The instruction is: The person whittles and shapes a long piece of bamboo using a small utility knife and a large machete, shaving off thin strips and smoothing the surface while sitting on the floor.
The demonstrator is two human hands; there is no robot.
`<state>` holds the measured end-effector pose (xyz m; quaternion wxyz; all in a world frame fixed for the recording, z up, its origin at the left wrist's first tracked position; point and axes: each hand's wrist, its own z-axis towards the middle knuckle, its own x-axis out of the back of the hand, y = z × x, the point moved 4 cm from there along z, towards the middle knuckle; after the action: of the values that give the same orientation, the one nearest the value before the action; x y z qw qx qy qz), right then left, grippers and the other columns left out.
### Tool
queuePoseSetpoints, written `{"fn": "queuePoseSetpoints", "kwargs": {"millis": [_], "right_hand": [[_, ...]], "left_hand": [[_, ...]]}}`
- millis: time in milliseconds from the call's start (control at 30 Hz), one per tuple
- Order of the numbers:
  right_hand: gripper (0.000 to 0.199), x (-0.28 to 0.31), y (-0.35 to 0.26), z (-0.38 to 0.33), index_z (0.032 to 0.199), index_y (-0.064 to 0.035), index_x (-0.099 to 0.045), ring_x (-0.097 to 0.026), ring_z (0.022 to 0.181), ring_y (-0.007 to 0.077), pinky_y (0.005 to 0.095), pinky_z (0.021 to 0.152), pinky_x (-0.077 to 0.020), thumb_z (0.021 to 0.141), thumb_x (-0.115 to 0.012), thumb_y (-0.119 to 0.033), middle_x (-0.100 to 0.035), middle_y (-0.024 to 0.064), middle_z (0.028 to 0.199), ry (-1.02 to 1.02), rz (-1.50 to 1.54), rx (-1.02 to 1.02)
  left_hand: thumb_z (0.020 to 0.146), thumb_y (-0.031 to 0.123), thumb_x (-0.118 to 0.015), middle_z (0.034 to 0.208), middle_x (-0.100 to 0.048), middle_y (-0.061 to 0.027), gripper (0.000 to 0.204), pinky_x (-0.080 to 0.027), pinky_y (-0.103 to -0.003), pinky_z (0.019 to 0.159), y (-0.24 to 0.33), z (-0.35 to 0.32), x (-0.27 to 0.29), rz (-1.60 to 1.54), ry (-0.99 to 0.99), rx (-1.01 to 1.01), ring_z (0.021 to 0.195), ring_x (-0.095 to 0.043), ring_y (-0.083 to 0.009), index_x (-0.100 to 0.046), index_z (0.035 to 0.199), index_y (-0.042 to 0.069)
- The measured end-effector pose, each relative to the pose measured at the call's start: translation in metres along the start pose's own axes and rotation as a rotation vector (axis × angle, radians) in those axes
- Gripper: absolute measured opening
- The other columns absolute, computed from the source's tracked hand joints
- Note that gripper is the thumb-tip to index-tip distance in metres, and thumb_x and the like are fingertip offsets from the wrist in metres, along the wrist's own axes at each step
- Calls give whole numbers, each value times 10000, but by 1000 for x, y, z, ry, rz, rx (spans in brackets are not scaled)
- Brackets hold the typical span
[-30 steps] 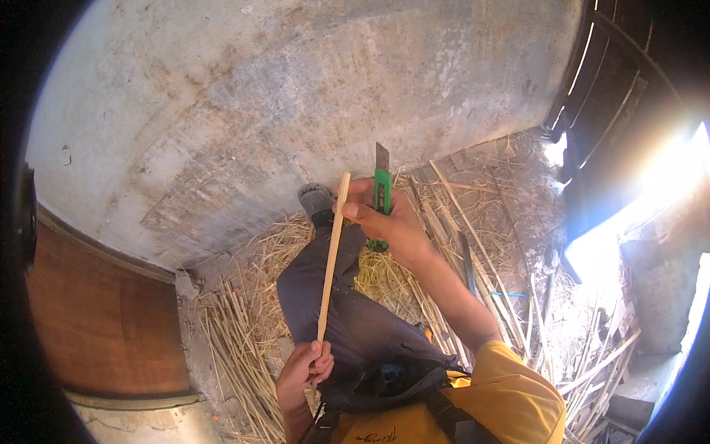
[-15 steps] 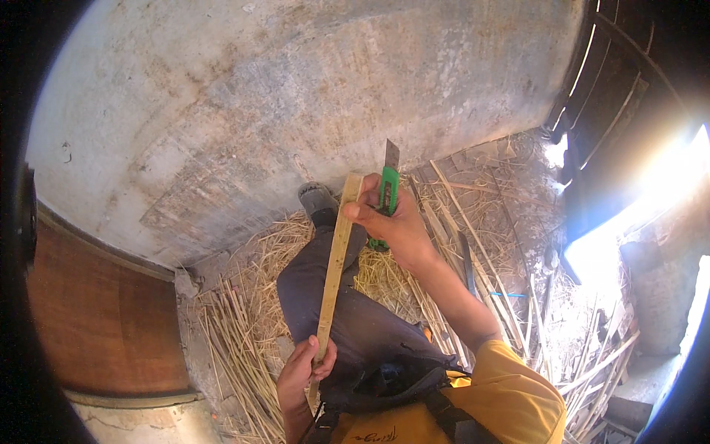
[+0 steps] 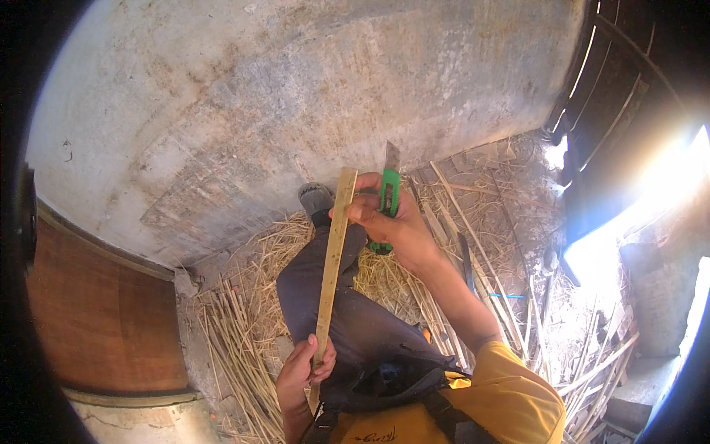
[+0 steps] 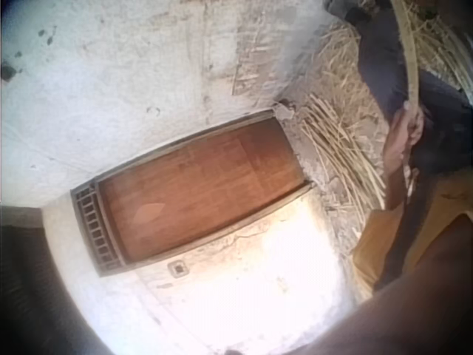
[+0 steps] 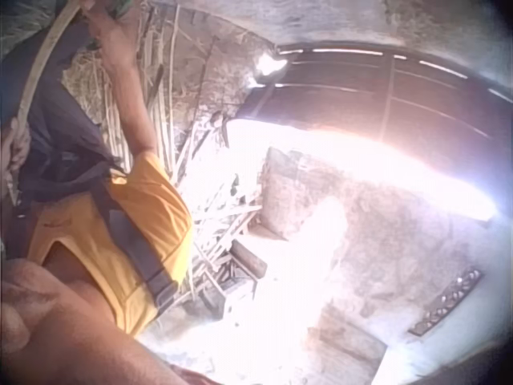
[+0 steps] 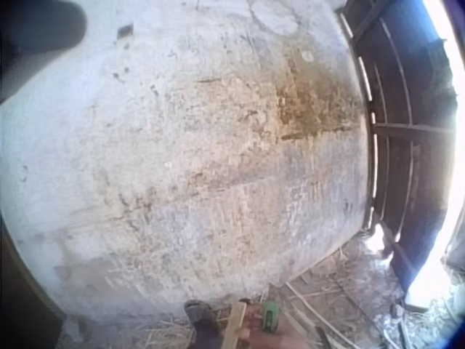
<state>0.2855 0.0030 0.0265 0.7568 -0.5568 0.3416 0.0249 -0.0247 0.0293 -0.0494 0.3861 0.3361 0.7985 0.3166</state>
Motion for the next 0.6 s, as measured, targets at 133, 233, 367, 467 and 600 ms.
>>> {"fn": "queuePoseSetpoints", "kwargs": {"millis": [133, 233, 367, 467, 600], "right_hand": [[426, 3, 2, 0, 1373, -82, -528, -437, 566, 26, 205, 505, -286, 989, -712, -77, -763, 225, 1137, -14, 53, 0], [409, 0, -3, -2, 1377, -74, -523, -432, 598, 25, 200, 524, -289, 1008, -691, -123, -756, 166, 1054, 9, -51, 41], [345, -1, -4, -24, 1342, -51, -545, -591, 773, 109, 292, 714, -479, 1033, -657, -156, -725, 86, 985, 54, -395, 148], [329, -12, 0, -45, 1304, -35, -583, -663, 833, 166, 333, 763, -523, 1034, -673, -199, -712, 109, 952, -16, -650, 137], [308, -28, 14, -69, 1190, -29, -673, -734, 826, 288, 384, 712, -554, 988, -755, -246, -705, 157, 948, -130, -969, 290]], "left_hand": [[1147, 520, -404, 725, -453, 26, 570, -323, -218, 519, 8, -3, -10, 22, 60, -27, 611, -398, -48, -591, 950, 18], [1147, 510, -405, 685, -418, 32, 551, -320, -227, 485, 11, -1, -12, 144, 171, -113, 553, -374, -56, -609, 1008, 17], [1157, 426, -440, 717, -418, 44, 473, -318, -222, 499, 22, 7, -16, 191, 236, -245, 578, -388, -43, -616, 1026, 7], [1158, 384, -457, 722, -412, 49, 433, -317, -219, 503, 37, 10, -24, 190, 299, -324, 575, -391, -35, -622, 1041, 1], [1155, 383, -470, 720, -414, 49, 431, -309, -212, 488, 50, 17, -35, 194, 312, -345, 551, -373, -31, -624, 1053, -6]]}}
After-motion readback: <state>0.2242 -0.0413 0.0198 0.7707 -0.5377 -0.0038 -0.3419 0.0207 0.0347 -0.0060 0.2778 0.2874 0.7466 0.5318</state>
